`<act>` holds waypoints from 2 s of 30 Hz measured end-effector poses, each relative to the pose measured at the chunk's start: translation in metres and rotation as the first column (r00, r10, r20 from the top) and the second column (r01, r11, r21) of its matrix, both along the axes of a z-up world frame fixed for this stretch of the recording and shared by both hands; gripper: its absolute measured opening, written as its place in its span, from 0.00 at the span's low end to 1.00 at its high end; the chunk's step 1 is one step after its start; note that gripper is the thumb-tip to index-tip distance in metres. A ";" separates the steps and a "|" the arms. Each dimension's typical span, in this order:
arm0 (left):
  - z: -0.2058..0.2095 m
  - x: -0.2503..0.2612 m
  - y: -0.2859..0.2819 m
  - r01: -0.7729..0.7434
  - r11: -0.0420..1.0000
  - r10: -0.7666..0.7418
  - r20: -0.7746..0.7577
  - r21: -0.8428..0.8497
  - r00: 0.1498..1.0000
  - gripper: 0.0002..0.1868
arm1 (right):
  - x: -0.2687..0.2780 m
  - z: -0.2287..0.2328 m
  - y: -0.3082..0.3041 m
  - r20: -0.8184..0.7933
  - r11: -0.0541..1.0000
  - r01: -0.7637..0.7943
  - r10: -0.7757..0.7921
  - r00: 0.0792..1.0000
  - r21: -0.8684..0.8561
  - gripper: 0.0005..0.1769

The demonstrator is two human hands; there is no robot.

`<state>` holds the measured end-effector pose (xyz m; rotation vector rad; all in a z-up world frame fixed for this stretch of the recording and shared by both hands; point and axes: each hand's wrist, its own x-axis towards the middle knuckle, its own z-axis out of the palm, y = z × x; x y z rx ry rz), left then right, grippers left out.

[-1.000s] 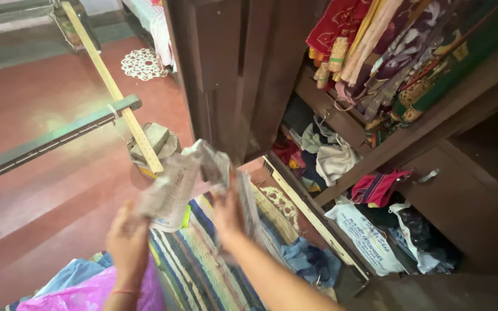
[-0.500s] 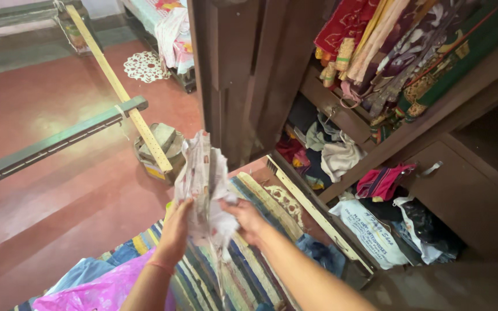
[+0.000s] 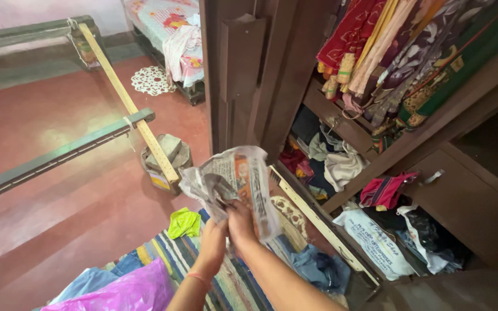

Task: The person removes several plastic bags and a folded newspaper from a wardrobe shelf and places them on a mat on the floor. The person then picks up a yellow cloth and wipes the inside of the wardrobe shelf.

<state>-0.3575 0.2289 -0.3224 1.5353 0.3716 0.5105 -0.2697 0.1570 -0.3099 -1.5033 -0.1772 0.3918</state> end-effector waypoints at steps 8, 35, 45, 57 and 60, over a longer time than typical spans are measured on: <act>0.010 -0.033 0.120 -0.563 0.765 0.616 -0.100 0.312 0.781 0.14 | 0.049 0.052 -0.049 -0.083 0.929 0.346 -0.358 0.930 -0.132 0.13; 0.036 -0.021 -0.015 -0.328 0.911 0.323 -0.062 -0.252 0.945 0.12 | -0.028 -0.017 0.005 -0.220 0.991 -0.069 0.092 0.971 0.111 0.12; 0.034 -0.063 0.050 -0.680 0.733 0.676 -0.129 0.016 0.726 0.12 | 0.003 -0.005 -0.024 -0.102 0.987 0.163 -0.163 0.981 -0.010 0.13; 0.055 -0.058 -0.017 -0.113 0.992 0.115 -0.025 0.063 0.993 0.12 | -0.052 0.016 -0.010 -0.346 0.979 0.075 -0.005 0.938 0.191 0.18; 0.068 -0.069 -0.016 0.033 0.986 -0.029 -0.025 0.163 0.999 0.13 | -0.064 0.035 -0.020 -0.420 0.968 0.204 -0.126 0.898 0.144 0.21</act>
